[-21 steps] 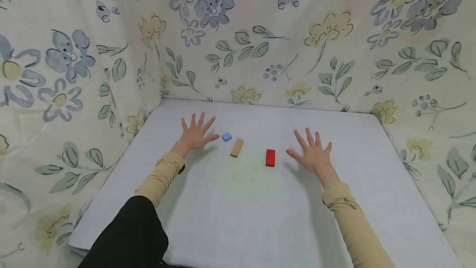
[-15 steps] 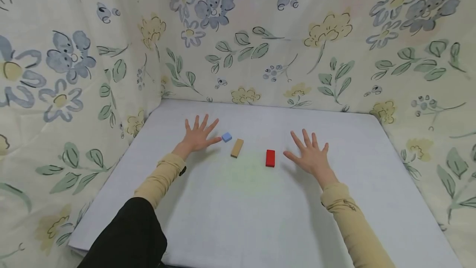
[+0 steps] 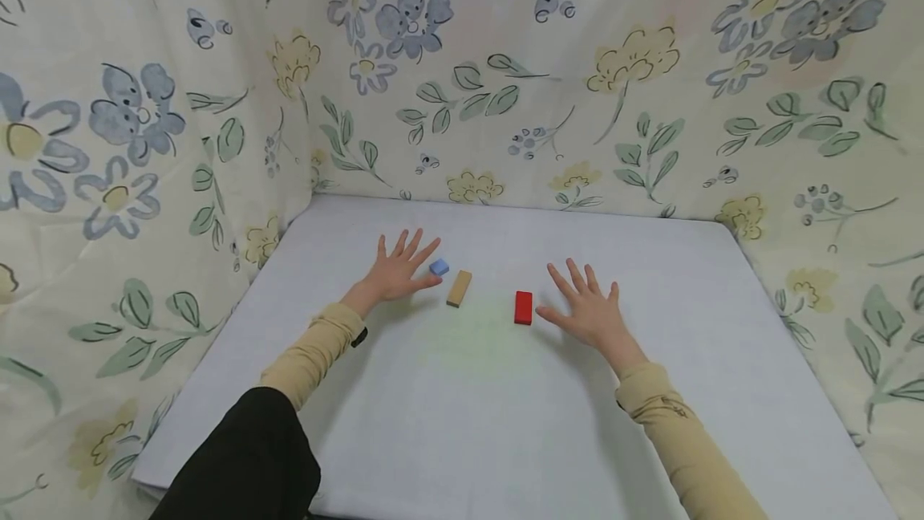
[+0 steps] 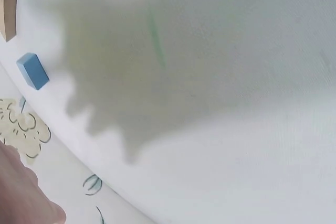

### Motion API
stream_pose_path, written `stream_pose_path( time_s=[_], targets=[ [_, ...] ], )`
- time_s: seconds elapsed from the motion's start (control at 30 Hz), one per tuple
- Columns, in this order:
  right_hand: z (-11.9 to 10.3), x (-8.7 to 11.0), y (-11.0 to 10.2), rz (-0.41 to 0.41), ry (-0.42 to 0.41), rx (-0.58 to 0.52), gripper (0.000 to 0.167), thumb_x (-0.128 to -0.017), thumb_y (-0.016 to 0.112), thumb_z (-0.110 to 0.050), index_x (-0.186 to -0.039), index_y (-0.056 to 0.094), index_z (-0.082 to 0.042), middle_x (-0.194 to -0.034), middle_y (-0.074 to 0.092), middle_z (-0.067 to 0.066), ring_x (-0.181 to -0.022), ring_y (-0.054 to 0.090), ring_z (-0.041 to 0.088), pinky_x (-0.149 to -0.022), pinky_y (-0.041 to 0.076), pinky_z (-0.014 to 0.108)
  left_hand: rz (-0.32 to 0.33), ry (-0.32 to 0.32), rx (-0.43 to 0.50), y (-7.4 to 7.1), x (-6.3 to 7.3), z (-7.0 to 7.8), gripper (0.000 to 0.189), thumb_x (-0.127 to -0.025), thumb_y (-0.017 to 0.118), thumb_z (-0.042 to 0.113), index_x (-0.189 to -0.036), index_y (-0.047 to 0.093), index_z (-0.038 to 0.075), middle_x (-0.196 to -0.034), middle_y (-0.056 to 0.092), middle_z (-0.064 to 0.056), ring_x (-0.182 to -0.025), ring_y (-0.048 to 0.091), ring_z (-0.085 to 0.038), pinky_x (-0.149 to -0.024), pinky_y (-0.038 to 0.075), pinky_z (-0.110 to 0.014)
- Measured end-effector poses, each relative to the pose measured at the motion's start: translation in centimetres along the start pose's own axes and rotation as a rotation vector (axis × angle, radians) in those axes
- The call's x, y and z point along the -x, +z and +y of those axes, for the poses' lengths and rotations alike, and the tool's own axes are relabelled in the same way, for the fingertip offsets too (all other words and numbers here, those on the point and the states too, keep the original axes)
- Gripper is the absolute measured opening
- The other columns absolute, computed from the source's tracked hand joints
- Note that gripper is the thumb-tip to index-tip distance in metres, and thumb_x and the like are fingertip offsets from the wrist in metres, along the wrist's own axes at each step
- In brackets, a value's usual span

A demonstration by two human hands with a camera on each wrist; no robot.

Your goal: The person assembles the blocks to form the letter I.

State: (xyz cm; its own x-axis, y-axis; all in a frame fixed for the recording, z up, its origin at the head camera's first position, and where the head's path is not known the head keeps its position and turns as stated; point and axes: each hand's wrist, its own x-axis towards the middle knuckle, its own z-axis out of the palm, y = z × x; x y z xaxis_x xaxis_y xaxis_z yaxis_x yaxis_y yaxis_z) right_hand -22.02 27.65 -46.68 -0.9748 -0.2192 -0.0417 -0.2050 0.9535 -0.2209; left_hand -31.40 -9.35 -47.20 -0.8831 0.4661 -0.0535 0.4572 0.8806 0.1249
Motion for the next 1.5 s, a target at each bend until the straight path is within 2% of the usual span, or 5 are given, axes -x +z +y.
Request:
stream_pose_path(
  time_s=[0.23,0.5,0.9,1.2,1.5],
  targets=[
    [-0.6,-0.1,0.4,0.014,-0.034,-0.008,0.088,-0.086,0.047,-0.068,-0.154,0.009,-0.027,-0.161,0.006,0.011,-0.144,0.007,0.044,-0.104,0.003,0.077,-0.008,0.078,0.009,0.3,-0.2,1.2,0.082,-0.088,0.033,0.073,-0.151,-0.005,0.037,-0.161,-0.008,-0.004,-0.148,-0.007,-0.032,-0.111,-0.005,-0.068],
    [-1.4,-0.1,0.8,0.026,-0.066,-0.025,0.089,-0.085,0.05,-0.066,-0.154,0.01,-0.027,-0.161,0.009,0.011,-0.145,0.01,0.043,-0.106,0.007,0.074,-0.015,0.149,-0.016,0.2,-0.1,2.8,0.084,-0.09,0.034,0.07,-0.152,-0.006,0.03,-0.162,0.0,-0.006,-0.149,-0.002,-0.027,-0.116,0.0,-0.06],
    [-2.3,0.0,1.4,0.005,-0.082,-0.056,0.096,-0.083,0.052,-0.069,-0.154,0.01,-0.02,-0.16,0.009,0.011,-0.146,0.011,0.04,-0.111,0.011,0.068,-0.069,0.226,0.076,0.8,-0.1,4.7,0.091,-0.088,0.039,0.071,-0.154,0.001,0.021,-0.162,0.001,-0.005,-0.149,0.003,-0.024,-0.121,0.005,-0.043],
    [-3.1,0.1,1.7,-0.017,-0.092,-0.067,0.102,-0.08,0.053,-0.072,-0.154,0.011,-0.017,-0.16,0.014,0.011,-0.145,0.015,0.037,-0.114,0.015,0.062,-0.139,0.18,0.212,1.7,-0.2,5.0,0.096,-0.086,0.048,0.068,-0.154,0.006,0.015,-0.161,0.003,0.001,-0.149,0.008,-0.017,-0.119,0.022,-0.039],
    [-3.3,0.1,2.7,-0.044,-0.089,-0.134,0.103,-0.08,0.056,-0.069,-0.153,0.012,-0.011,-0.159,0.015,0.013,-0.145,0.018,0.037,-0.113,0.021,0.06,-0.176,0.142,0.379,2.2,0.0,4.6,0.096,-0.086,0.059,0.057,-0.153,0.008,0.01,-0.161,0.01,-0.006,-0.147,0.016,-0.021,-0.119,0.022,-0.037]
  ],
)
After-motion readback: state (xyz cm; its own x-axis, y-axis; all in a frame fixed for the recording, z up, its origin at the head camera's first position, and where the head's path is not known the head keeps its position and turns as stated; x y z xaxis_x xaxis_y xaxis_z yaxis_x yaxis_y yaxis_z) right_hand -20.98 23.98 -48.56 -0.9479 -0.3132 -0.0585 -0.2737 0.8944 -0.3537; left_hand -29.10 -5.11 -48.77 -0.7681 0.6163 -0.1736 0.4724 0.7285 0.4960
